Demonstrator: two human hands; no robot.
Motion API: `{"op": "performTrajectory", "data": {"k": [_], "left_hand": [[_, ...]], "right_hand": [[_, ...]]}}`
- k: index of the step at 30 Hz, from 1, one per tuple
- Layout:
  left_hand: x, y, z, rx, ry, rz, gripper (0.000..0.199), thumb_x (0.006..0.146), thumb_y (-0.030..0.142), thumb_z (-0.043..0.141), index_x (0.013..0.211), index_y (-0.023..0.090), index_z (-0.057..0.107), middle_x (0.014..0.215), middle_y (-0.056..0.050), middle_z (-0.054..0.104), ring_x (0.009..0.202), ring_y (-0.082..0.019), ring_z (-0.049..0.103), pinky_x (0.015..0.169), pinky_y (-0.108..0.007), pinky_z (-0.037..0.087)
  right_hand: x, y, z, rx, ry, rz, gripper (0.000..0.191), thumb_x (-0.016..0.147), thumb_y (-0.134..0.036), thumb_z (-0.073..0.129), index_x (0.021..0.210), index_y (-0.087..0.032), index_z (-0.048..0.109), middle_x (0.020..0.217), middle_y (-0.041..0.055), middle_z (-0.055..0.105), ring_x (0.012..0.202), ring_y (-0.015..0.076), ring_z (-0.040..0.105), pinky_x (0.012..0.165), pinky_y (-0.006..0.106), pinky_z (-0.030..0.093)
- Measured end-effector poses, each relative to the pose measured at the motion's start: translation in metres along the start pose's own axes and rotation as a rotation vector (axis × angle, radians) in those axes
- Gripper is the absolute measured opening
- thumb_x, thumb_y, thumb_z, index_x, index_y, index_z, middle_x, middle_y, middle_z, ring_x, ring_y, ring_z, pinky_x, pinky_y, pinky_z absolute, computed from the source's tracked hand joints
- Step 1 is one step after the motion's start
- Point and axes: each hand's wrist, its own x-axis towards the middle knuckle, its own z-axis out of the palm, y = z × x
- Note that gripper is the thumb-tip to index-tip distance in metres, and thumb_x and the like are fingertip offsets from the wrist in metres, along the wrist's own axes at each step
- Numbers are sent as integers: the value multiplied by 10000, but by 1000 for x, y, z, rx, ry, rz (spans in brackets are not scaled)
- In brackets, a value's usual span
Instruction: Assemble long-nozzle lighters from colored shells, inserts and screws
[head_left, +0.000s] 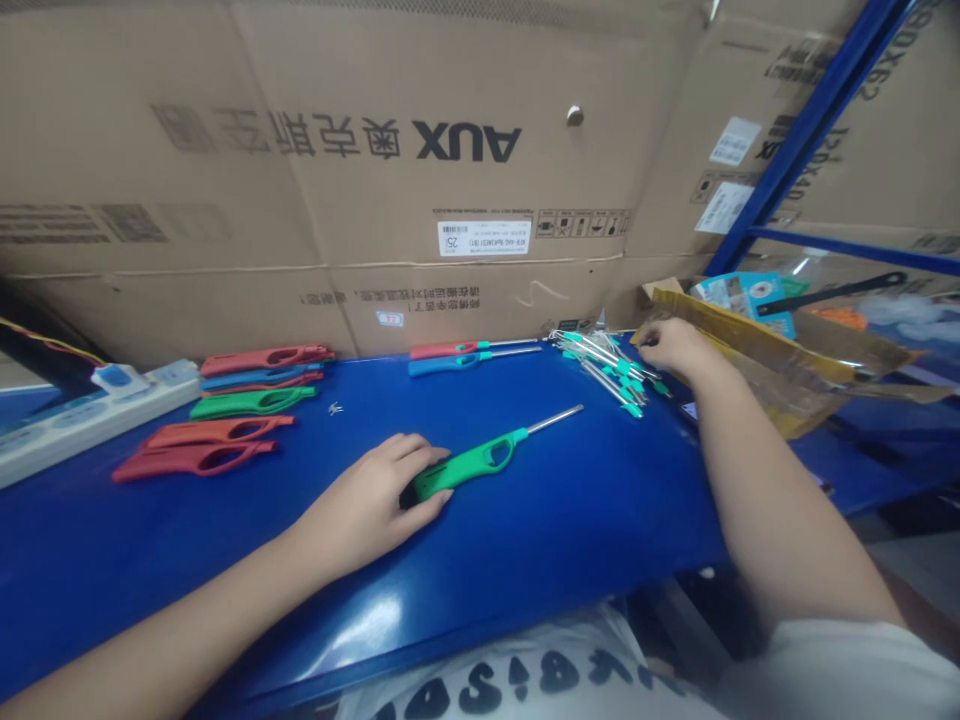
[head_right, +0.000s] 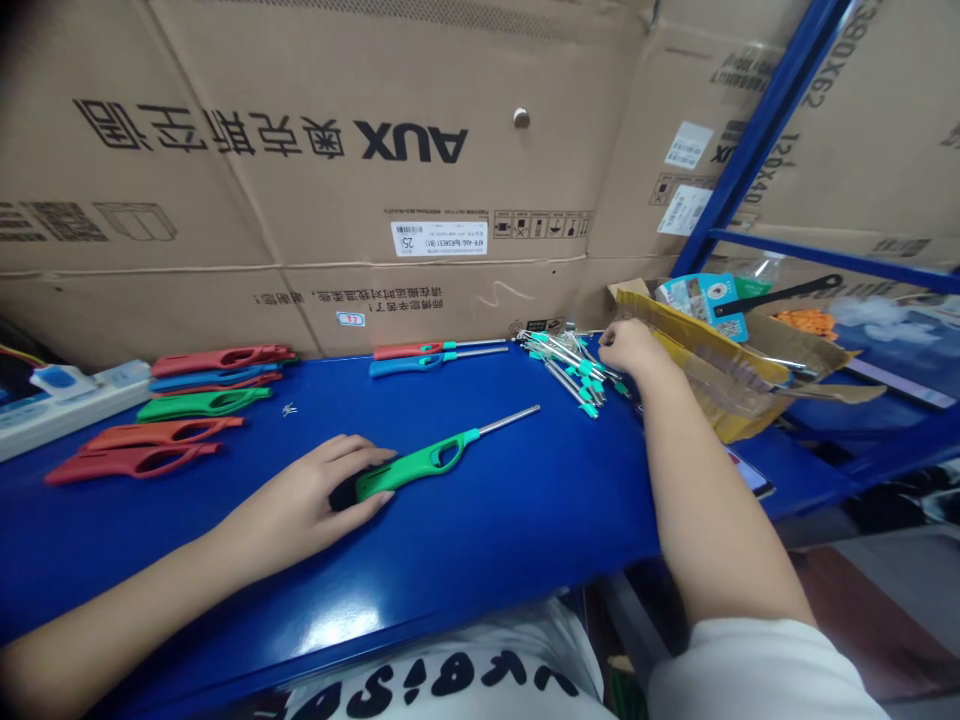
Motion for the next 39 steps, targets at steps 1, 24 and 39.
{"op": "performTrajectory", "data": {"k": [1, 24, 39], "left_hand": [[0, 0, 0, 1, 0, -2, 384, 973, 433, 557, 1270, 204, 640, 1147, -94, 668, 1049, -265, 627, 937, -414, 536], [7, -19, 0, -47, 86, -5, 324, 968, 383, 574, 1217, 195, 662, 1125, -83, 694, 1044, -254, 641, 939, -405, 531], [6, -23, 0, -101, 242, 24, 242, 939, 253, 626, 1171, 206, 674, 1116, -65, 664, 1009, -200, 653, 909, -328, 549]], "right_hand": [[0, 1, 0, -11, -64, 14, 219, 633, -74, 646, 794, -173, 756, 868, 94, 714, 832, 242, 678, 776, 319, 533], [-75, -105, 8, 460, -705, -876, 398, 763, -453, 780, 1055, -188, 722, 1028, 47, 718, 939, 185, 654, 851, 280, 516], [-91, -121, 27, 372, -515, -968, 127, 910, -307, 644, 949, -193, 605, 867, 24, 651, 716, 148, 533, 632, 262, 383]]}}
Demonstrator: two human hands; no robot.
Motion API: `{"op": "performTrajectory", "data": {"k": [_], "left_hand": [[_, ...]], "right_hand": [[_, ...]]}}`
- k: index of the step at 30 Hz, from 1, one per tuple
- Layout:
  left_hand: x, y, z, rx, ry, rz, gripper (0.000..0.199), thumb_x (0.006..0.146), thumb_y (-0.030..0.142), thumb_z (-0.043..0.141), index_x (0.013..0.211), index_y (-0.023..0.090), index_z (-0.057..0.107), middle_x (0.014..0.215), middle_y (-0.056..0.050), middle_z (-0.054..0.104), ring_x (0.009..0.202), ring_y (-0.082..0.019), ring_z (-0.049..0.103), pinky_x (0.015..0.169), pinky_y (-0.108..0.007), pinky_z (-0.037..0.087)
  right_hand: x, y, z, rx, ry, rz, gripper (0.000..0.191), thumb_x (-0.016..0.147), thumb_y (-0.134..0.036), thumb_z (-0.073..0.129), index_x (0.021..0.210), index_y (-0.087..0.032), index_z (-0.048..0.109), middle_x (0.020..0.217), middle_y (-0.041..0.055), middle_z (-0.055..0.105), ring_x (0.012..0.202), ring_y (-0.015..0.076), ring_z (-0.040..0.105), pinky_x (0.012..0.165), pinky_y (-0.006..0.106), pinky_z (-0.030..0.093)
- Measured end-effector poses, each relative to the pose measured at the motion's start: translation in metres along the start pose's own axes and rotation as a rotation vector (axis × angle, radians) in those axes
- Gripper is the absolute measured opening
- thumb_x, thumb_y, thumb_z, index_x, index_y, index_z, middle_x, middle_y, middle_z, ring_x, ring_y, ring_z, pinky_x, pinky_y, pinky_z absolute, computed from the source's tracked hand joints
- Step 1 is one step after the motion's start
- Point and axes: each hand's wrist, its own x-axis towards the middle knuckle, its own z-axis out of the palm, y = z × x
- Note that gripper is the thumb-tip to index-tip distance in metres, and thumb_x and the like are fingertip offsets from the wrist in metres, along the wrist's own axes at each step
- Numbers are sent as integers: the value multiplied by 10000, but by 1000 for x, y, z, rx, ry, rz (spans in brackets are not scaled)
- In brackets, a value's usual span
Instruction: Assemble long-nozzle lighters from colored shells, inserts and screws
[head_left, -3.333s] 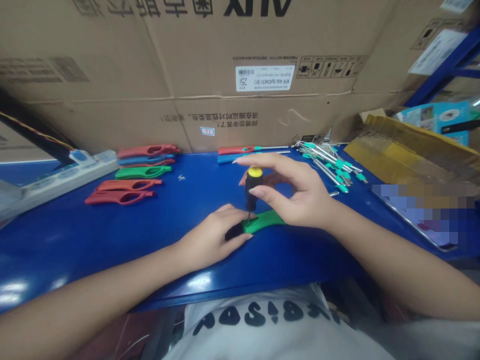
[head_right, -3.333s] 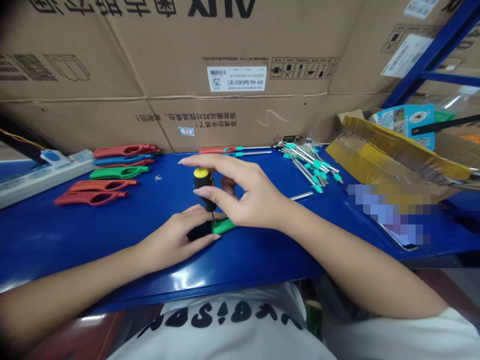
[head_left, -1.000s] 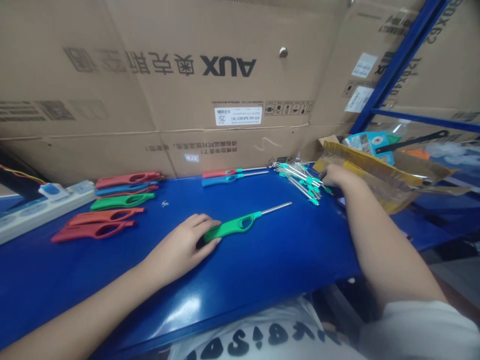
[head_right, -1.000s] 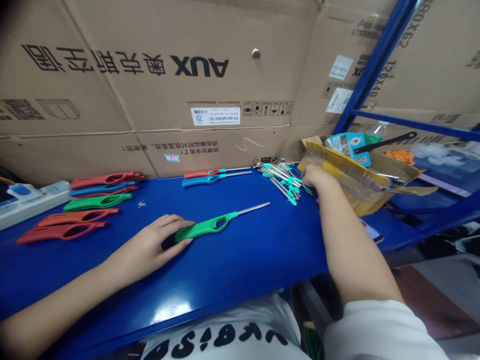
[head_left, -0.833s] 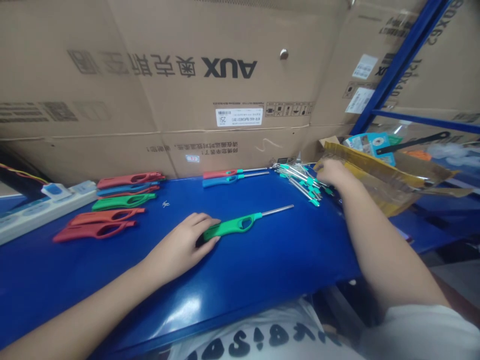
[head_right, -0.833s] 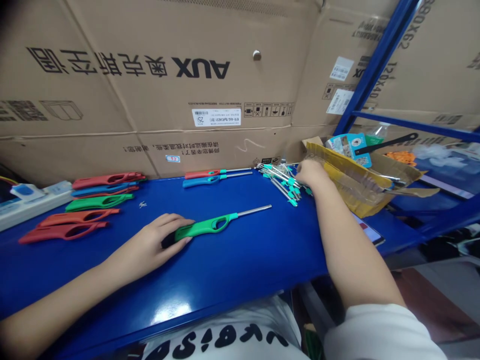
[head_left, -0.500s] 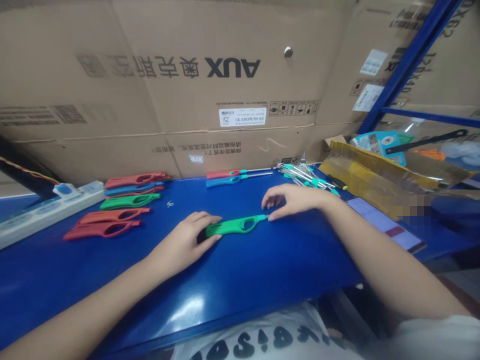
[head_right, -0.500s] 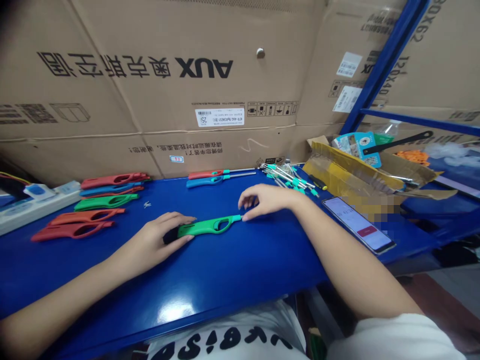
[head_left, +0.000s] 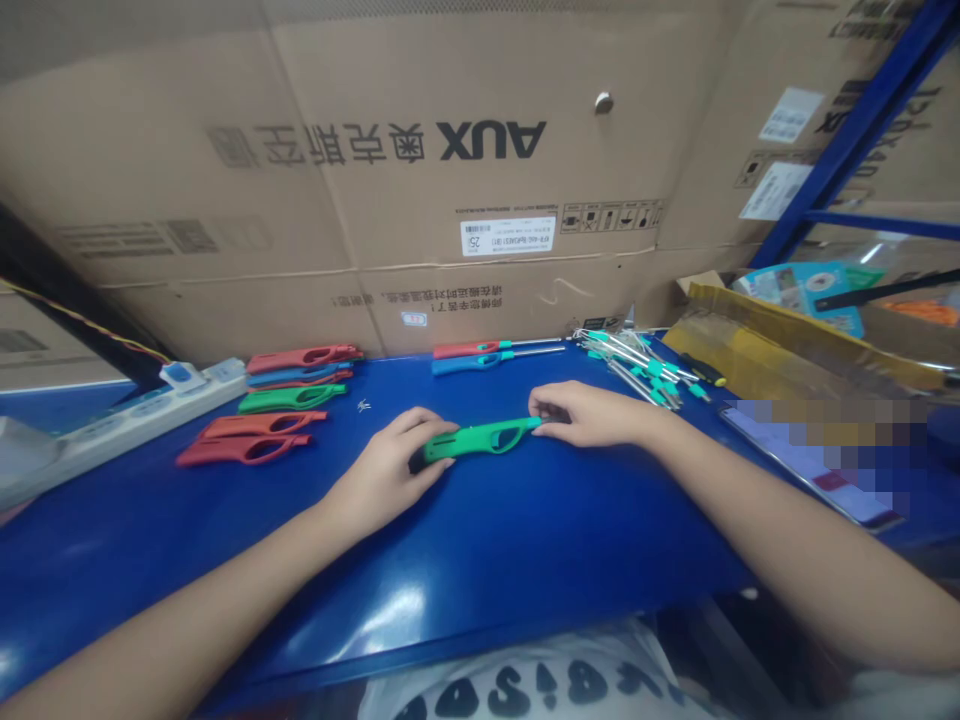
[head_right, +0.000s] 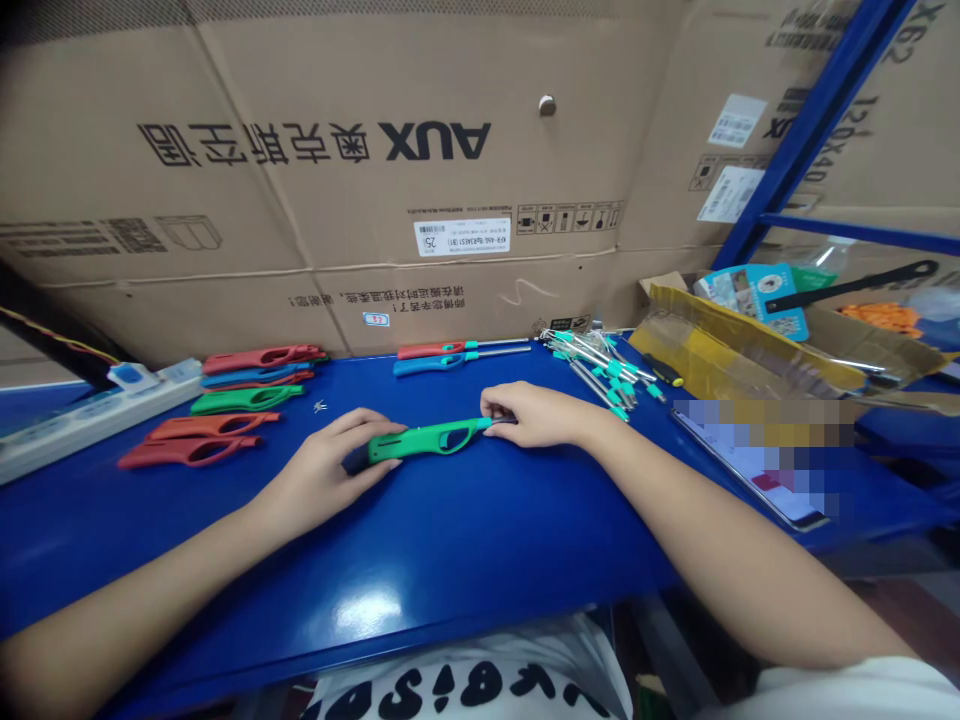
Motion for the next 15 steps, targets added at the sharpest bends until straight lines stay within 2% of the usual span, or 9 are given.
{"op": "performTrajectory", "data": {"k": [4, 9, 11, 13, 15], "left_hand": [[1, -7, 1, 75, -61, 18, 299, 975, 324, 585, 1222, 173, 662, 1158, -103, 706, 1063, -247, 655, 941, -385, 553], [12, -16, -4, 437, -216, 70, 386, 1015, 319, 482, 1293, 95, 629, 1206, -191, 690, 1078, -333, 653, 967, -502, 536], [23, -20, -9, 538, -294, 78, 386, 1016, 299, 458, 1293, 90, 627, 1161, -202, 692, 1030, -335, 665, 910, -482, 559], [38, -26, -14, 576, -337, 88, 358, 1007, 303, 465, 1261, 130, 649, 1114, -185, 693, 999, -320, 678, 886, -449, 566], [57, -34, -20, 569, -325, 120, 360, 1004, 311, 455, 1242, 131, 656, 1122, -187, 683, 1018, -320, 675, 916, -446, 555]], "right_hand": [[5, 1, 7, -162, 109, -39, 107, 942, -294, 609, 983, -196, 621, 972, 53, 676, 806, 174, 585, 660, 275, 390], [17, 2, 26, -260, 282, 1, 127, 948, -306, 614, 945, -182, 643, 1004, 99, 676, 945, 254, 575, 801, 364, 394], [20, 1, 34, -270, 358, 51, 135, 957, -303, 592, 952, -181, 648, 1018, 111, 674, 988, 281, 559, 842, 399, 385], [22, 1, 40, -272, 430, 96, 136, 956, -269, 565, 1015, -182, 649, 1071, 124, 663, 1030, 300, 542, 872, 426, 382], [22, 0, 44, -268, 499, 131, 220, 933, -223, 550, 1136, -183, 624, 1175, 141, 632, 1090, 316, 523, 906, 449, 385]]}}
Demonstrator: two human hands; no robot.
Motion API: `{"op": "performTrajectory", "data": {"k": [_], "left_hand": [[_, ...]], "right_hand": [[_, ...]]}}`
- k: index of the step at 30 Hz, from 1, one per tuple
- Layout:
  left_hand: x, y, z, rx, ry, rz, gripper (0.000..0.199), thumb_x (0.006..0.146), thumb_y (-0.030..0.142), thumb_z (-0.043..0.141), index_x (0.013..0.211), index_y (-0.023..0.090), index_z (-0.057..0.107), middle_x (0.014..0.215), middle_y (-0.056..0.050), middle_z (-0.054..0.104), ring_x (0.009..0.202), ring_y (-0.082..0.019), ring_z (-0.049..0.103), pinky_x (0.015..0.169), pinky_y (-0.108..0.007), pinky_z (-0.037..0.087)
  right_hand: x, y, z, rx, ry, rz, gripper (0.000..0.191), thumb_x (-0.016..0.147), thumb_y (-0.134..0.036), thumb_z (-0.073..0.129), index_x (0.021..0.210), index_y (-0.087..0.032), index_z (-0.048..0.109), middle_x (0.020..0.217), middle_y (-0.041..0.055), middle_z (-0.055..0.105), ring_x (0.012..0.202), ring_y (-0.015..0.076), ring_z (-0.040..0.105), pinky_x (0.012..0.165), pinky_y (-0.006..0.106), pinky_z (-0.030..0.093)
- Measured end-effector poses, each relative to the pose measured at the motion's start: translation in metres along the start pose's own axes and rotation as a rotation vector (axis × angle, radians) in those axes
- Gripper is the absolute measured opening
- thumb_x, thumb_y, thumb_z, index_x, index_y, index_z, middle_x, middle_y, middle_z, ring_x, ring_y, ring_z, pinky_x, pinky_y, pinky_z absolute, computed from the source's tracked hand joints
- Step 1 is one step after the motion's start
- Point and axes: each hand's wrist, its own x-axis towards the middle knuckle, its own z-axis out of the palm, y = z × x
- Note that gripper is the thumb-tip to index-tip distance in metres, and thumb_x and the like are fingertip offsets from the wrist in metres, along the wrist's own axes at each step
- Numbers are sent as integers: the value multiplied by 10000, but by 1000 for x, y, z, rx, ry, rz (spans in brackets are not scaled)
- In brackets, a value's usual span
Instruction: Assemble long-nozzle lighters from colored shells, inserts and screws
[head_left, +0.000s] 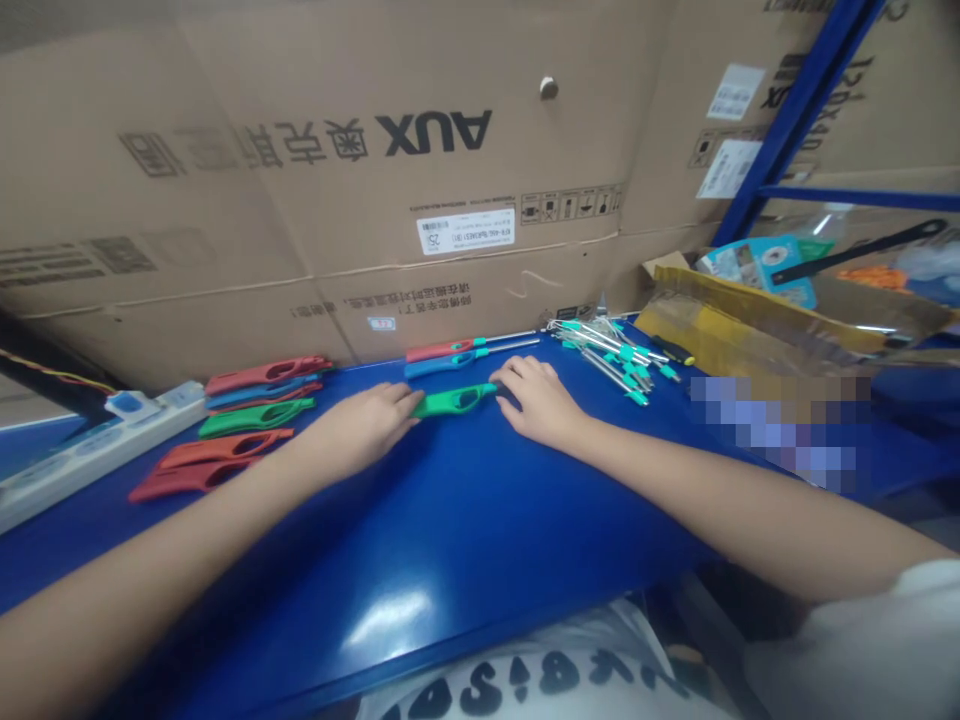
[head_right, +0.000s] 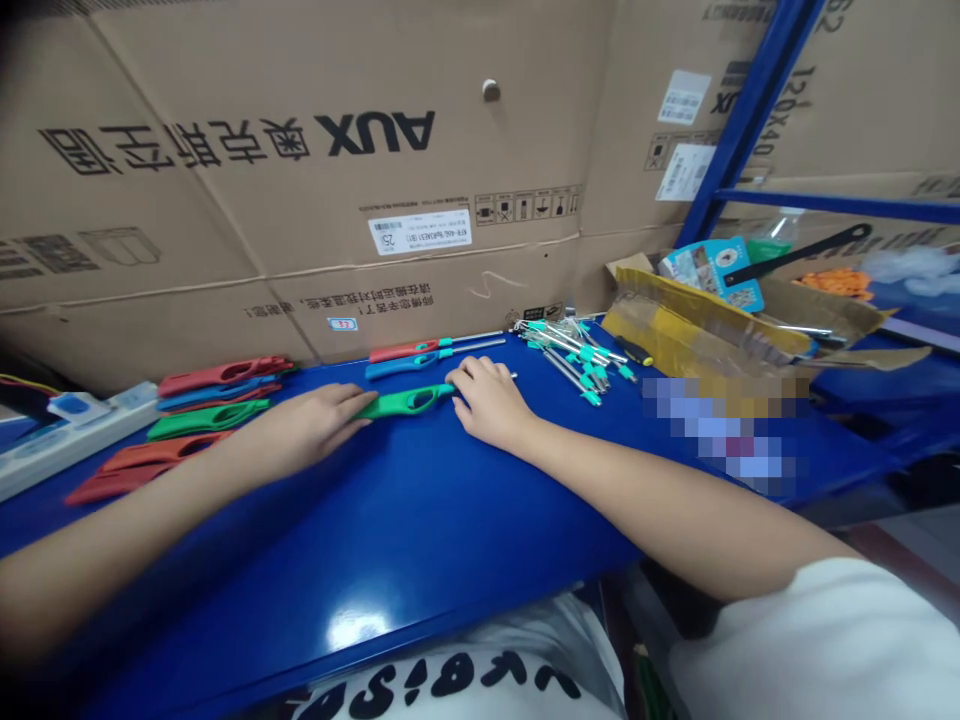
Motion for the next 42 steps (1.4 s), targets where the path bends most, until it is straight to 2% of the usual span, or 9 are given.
{"op": "performTrajectory", "data": {"k": [4, 7, 11, 15, 22, 26, 30, 36, 42], "left_hand": [[37, -30, -7, -20, 53, 13, 419, 1009, 336, 393, 1274, 115, 630, 1168, -189, 662, 1082, -324, 645, 972, -455, 522], [63, -49, -6, -29, 79, -15, 439, 1000, 345, 389, 1299, 107, 606, 1211, -181, 661, 1117, -319, 632, 1005, -454, 505], [86, -65, 9, -34, 102, -62, 421, 985, 290, 374, 1277, 98, 610, 1238, -184, 660, 1169, -304, 613, 1021, -444, 499], [96, -73, 26, -55, 87, -69, 364, 967, 284, 417, 1195, 122, 650, 1156, -161, 693, 1095, -278, 645, 998, -414, 516], [92, -63, 29, -24, 97, -116, 405, 1000, 318, 414, 1330, 172, 596, 1214, -141, 632, 1102, -265, 639, 971, -376, 517], [88, -58, 25, 37, 95, -190, 397, 1007, 325, 393, 1259, 178, 662, 1156, -145, 628, 1010, -287, 665, 848, -374, 540], [86, -55, 22, 81, 105, -229, 354, 985, 309, 439, 1205, 198, 694, 1117, -131, 652, 1024, -301, 659, 824, -365, 532], [88, -41, 24, 86, 169, -191, 377, 994, 316, 453, 1297, 195, 642, 1248, -133, 643, 1152, -301, 602, 912, -382, 512], [95, -32, 30, 94, 146, -159, 372, 1022, 313, 431, 1298, 239, 668, 1189, -106, 697, 1088, -278, 635, 871, -364, 515]], "right_hand": [[-1, -1, 1, 52, 94, 19, 355, 898, -191, 532, 1252, -200, 553, 1283, 142, 575, 1184, 308, 502, 974, 455, 399], [0, 0, 2, 148, 48, -52, 316, 890, -171, 517, 1201, -205, 562, 1247, 118, 592, 1173, 284, 529, 984, 446, 417], [0, 1, 2, 183, -6, -81, 270, 890, -170, 532, 1154, -196, 579, 1207, 106, 608, 1135, 276, 553, 973, 450, 436], [1, 2, 2, 203, -26, -68, 253, 896, -167, 535, 1144, -202, 576, 1205, 103, 612, 1138, 269, 555, 983, 447, 440], [2, 0, 1, 213, -82, -81, 236, 902, -168, 543, 1132, -205, 583, 1195, 102, 613, 1133, 272, 555, 985, 450, 436], [2, 1, 1, 210, -101, -95, 238, 906, -172, 544, 1137, -211, 583, 1201, 101, 613, 1127, 271, 556, 977, 448, 435], [2, 1, 1, 207, -115, -100, 240, 913, -176, 536, 1146, -205, 585, 1207, 103, 615, 1136, 275, 554, 980, 456, 431], [2, 1, 1, 206, -128, -104, 236, 920, -167, 527, 1144, -203, 591, 1204, 101, 624, 1144, 270, 553, 990, 451, 419], [2, 1, 3, 194, -136, -121, 214, 928, -171, 525, 1112, -209, 628, 1177, 100, 631, 1139, 273, 547, 983, 454, 410]]}}
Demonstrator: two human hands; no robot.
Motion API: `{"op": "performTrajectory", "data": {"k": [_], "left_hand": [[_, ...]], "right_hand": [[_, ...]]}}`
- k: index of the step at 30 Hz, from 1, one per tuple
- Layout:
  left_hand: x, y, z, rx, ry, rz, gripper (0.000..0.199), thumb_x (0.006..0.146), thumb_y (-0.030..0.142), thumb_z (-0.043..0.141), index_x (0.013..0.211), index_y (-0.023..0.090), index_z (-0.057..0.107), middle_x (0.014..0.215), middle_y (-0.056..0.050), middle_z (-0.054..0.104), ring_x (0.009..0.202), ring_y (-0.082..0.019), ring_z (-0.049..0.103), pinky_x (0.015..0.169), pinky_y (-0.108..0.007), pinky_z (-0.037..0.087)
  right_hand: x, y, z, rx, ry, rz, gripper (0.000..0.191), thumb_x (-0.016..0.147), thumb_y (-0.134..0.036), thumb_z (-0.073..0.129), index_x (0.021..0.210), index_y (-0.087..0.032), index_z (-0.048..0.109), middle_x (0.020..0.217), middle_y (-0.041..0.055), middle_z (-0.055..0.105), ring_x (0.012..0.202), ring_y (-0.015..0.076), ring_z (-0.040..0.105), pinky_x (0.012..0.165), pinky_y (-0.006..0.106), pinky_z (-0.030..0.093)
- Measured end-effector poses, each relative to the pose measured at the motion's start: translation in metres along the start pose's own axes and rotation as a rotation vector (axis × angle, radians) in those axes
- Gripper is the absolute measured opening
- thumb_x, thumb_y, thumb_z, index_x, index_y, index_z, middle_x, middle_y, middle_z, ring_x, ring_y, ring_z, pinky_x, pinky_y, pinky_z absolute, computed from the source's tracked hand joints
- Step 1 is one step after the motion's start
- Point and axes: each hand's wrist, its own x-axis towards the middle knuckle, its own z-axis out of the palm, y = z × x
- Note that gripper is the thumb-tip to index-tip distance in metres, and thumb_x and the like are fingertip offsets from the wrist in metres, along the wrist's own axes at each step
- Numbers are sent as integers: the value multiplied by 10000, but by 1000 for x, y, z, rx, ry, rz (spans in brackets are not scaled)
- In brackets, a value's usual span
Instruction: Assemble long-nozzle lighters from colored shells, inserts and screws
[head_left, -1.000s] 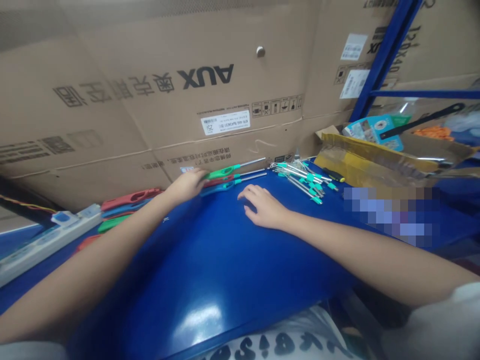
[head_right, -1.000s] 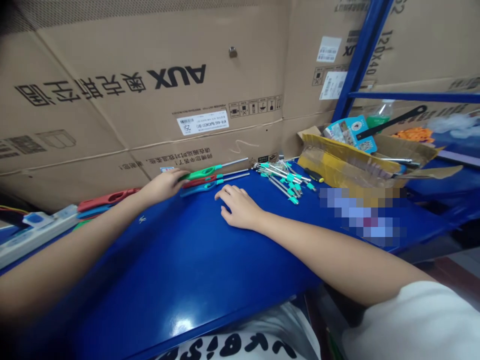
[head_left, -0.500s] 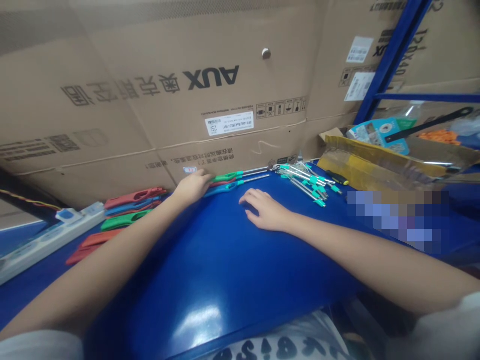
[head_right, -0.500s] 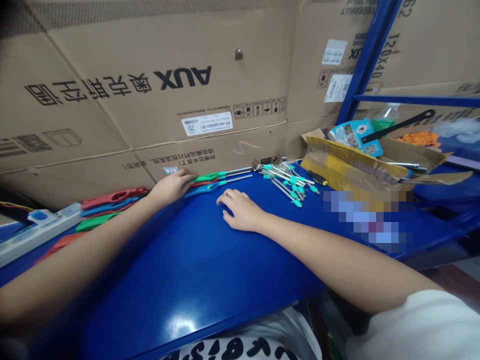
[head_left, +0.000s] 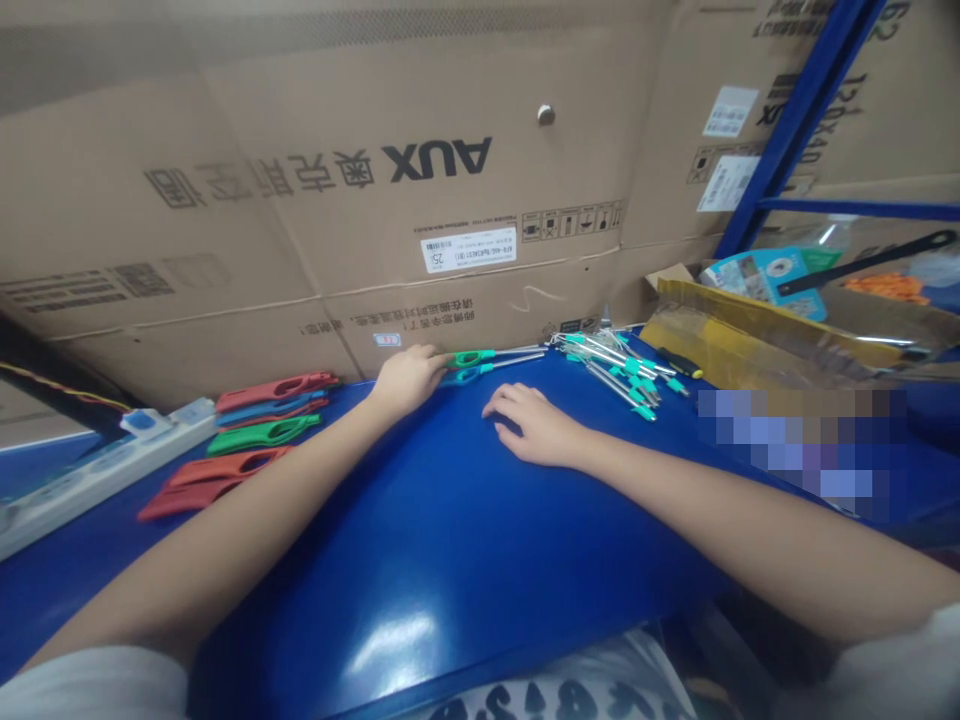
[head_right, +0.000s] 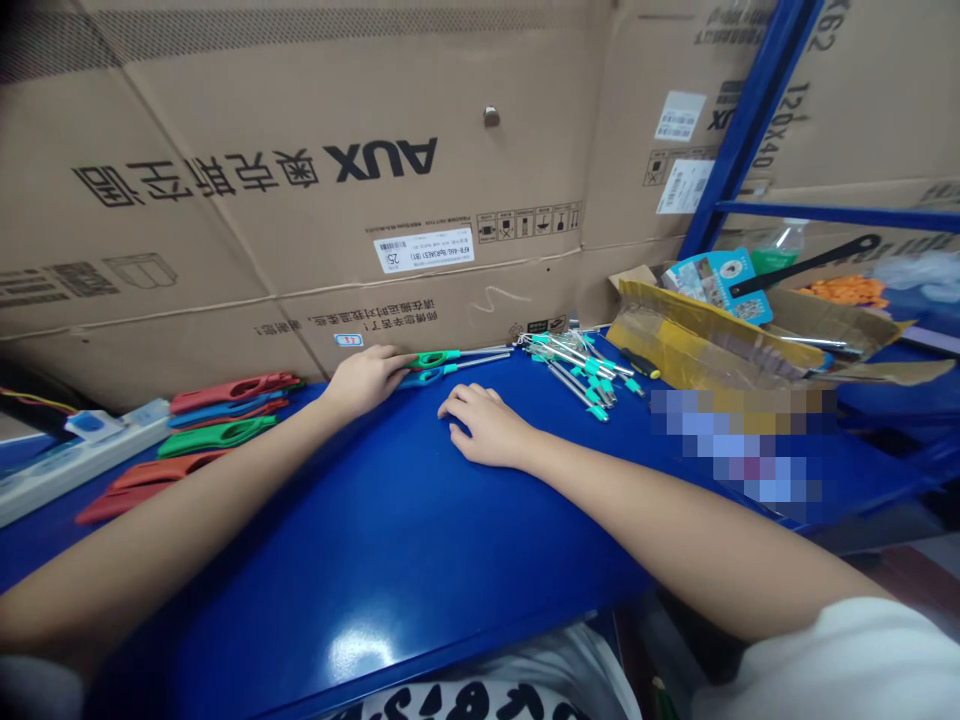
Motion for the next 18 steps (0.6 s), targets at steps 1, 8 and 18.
{"op": "performTrajectory", "data": {"k": [1, 8, 18], "left_hand": [[1, 1, 0, 5, -6, -6, 370, 1023, 308, 431, 1294, 240, 674, 1176, -106, 706, 1081, -279, 641, 859, -361, 516], [7, -3, 0, 48, -25, -67, 344, 1016, 258, 429, 1160, 218, 738, 1086, -126, 736, 1032, -298, 667, 772, -357, 507], [7, 5, -4, 84, -28, -82, 348, 1018, 290, 432, 1080, 182, 757, 1031, -146, 712, 1001, -303, 632, 770, -370, 473]], "right_hand": [[0, 0, 0, -1, -1, -1, 216, 928, -171, 526, 1113, -209, 632, 1174, 100, 631, 1137, 272, 548, 980, 453, 411], [-1, 2, 0, -5, -6, -5, 242, 934, -176, 513, 1139, -199, 639, 1178, 103, 631, 1124, 274, 549, 963, 448, 419], [0, 0, 1, -3, -10, -4, 242, 928, -169, 518, 1135, -194, 640, 1180, 100, 630, 1129, 272, 546, 975, 448, 420]]}}
